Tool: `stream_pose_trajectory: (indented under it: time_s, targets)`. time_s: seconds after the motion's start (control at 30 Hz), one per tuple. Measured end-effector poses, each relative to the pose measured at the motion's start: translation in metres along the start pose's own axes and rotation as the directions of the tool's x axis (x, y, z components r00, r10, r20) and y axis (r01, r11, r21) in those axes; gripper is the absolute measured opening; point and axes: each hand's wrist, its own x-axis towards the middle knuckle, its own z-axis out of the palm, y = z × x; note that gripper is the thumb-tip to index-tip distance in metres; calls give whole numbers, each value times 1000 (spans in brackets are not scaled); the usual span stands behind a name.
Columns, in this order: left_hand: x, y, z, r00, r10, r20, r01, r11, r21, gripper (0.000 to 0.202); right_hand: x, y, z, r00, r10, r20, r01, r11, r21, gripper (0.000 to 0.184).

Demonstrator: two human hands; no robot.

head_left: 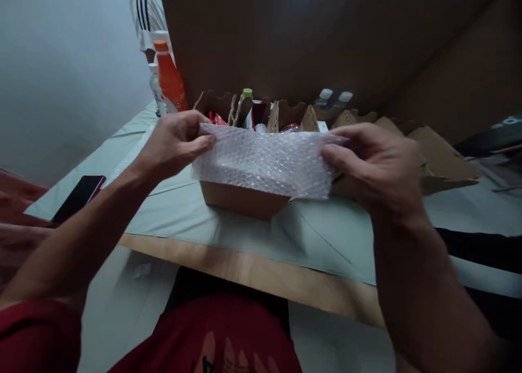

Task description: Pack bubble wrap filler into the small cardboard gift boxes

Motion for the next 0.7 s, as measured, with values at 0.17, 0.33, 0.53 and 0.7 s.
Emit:
stream_pose_trajectory:
  time_s: [0.17, 0.33, 0.53, 0.7]
  targets:
    - [50, -25, 26, 949, -104, 297, -78, 836, 543, 4, 37, 42, 21, 927, 30, 373, 193, 815, -546, 9]
    - [61, -18, 37, 910, -137, 393, -256, 560, 788, 22, 37, 37, 33, 812, 153, 564, 470, 401, -786, 18]
    - [81, 5, 29, 878, -181, 444, -300, 514, 803, 31, 54, 26, 29, 830, 162, 533, 440, 396, -806, 28]
    - [76, -12, 41, 881, -164, 445, -313, 504, 805, 20, 50, 38, 35, 791, 72, 607, 554, 335, -762, 17]
